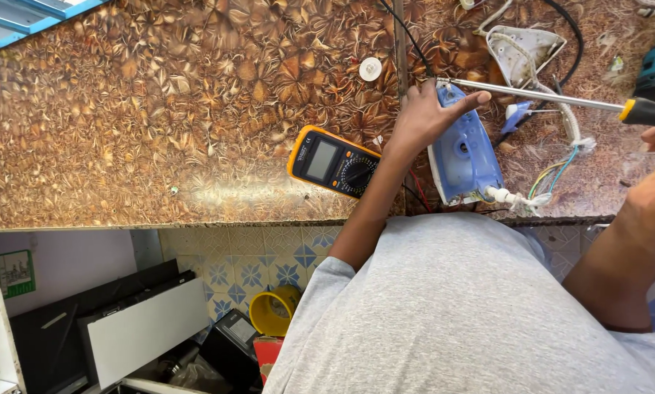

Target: Repairing an electric iron by testing with a multimeter and disassembling with a screwdriver

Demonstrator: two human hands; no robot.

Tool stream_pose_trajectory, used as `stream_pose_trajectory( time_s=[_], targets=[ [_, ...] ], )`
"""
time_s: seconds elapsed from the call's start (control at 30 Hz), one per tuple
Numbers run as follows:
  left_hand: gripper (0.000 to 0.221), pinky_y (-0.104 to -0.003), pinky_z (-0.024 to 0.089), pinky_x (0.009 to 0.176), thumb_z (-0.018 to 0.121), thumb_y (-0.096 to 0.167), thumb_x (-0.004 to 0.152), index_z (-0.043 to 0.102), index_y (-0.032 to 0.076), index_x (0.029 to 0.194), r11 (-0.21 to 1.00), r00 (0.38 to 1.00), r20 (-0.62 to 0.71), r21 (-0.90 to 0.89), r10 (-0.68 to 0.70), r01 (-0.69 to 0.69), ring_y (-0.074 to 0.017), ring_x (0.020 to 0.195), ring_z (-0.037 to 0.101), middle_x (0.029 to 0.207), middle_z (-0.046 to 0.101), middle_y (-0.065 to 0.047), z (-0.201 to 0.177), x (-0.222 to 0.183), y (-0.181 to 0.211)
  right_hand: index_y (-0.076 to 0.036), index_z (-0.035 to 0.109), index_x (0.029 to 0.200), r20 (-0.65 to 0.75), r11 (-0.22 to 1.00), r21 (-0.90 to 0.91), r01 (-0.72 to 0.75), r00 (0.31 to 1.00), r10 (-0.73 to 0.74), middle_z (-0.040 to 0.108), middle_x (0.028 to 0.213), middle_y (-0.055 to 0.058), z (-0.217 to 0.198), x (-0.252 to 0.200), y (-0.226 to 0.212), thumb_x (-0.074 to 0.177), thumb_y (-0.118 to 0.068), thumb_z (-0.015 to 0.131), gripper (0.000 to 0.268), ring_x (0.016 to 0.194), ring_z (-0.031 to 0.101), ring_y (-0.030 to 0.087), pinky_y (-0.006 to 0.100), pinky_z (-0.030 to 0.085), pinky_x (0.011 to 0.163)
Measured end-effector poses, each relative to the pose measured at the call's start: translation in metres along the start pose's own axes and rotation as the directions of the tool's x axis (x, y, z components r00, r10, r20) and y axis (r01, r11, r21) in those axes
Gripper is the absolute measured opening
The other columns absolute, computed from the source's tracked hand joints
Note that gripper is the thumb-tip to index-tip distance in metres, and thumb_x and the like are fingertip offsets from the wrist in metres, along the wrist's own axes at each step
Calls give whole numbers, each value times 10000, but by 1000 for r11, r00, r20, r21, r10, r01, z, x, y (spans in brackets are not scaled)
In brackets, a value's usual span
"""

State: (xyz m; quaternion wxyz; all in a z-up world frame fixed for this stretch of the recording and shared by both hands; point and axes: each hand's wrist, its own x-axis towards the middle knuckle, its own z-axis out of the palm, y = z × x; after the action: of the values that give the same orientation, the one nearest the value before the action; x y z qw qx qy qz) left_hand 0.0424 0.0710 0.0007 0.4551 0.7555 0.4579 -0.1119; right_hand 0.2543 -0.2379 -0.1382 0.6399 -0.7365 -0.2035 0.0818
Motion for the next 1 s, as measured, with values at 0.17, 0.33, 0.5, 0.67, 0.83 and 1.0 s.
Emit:
stream_pose_trajectory(
  time_s=[0.17, 0.33, 0.5, 0.67, 0.83, 1.0],
  targets=[
    [1401, -585, 364, 1160, 467, 891, 439, 309, 71, 1563, 999, 999, 44, -42, 5, -3, -374, 1481, 369, 1627, 319, -227, -4, 23, -4, -26, 630, 1130, -64, 999, 43, 0, 998, 2, 675, 1074, 176, -1, -3, -10, 1234, -338, 440, 380, 1004, 625, 227, 308, 508, 971],
    [1388, -527, 384, 1188, 471, 904, 495, 294, 28, 1556, 999, 998, 57, 23, 21, -23, -354, 1476, 405, 1623, 362, -215, 10, 49, -14, -14, 625, 1070, -99, 992, 125, 25, 995, -13, 640, 980, 180, 8, -6, -36, 1239, -329, 478, 386, 965, 650, 259, 311, 508, 915],
    [1504, -508, 359, 1212, 558, 889, 425, 179, 2, 1579, 1000, 983, 182, -15, 30, -27, -350, 1496, 389, 1651, 314, -220, 7, 50, -12, -27, 734, 1143, -194, 965, 261, 11, 980, 41, 684, 922, 167, 20, -9, -51, 1160, -238, 554, 278, 845, 701, 295, 321, 511, 810],
    [1367, -446, 438, 1162, 652, 823, 535, 287, -9, 1557, 996, 965, 251, 30, 73, -83, -334, 1436, 483, 1621, 372, -215, 14, 62, -15, 0, 744, 1200, -195, 958, 287, -16, 978, 74, 704, 937, 193, 26, -7, -64, 1093, -325, 522, 408, 822, 710, 300, 312, 540, 758],
    [565, -226, 307, 508, 769, 673, 663, 509, 172, 681, 991, 951, 279, -52, 135, -126, -68, 510, 362, 639, 487, 45, 19, 70, -18, -5, 748, 1284, -186, 958, 286, -28, 979, 84, 767, 1142, 166, 28, -2, -70, 1012, -361, 531, 498, 799, 694, 260, 270, 463, 670],
    [777, -577, 246, 1227, 446, 729, 713, 786, 119, 1053, 953, 934, 334, 219, 127, -208, -329, 1588, 114, 1697, 197, -143, 4, 48, 4, 0, 753, 1268, -183, 968, 251, 4, 982, 44, 759, 1105, 187, 31, -3, -73, 1034, -360, 513, 492, 799, 682, 268, 294, 470, 707]
  ],
)
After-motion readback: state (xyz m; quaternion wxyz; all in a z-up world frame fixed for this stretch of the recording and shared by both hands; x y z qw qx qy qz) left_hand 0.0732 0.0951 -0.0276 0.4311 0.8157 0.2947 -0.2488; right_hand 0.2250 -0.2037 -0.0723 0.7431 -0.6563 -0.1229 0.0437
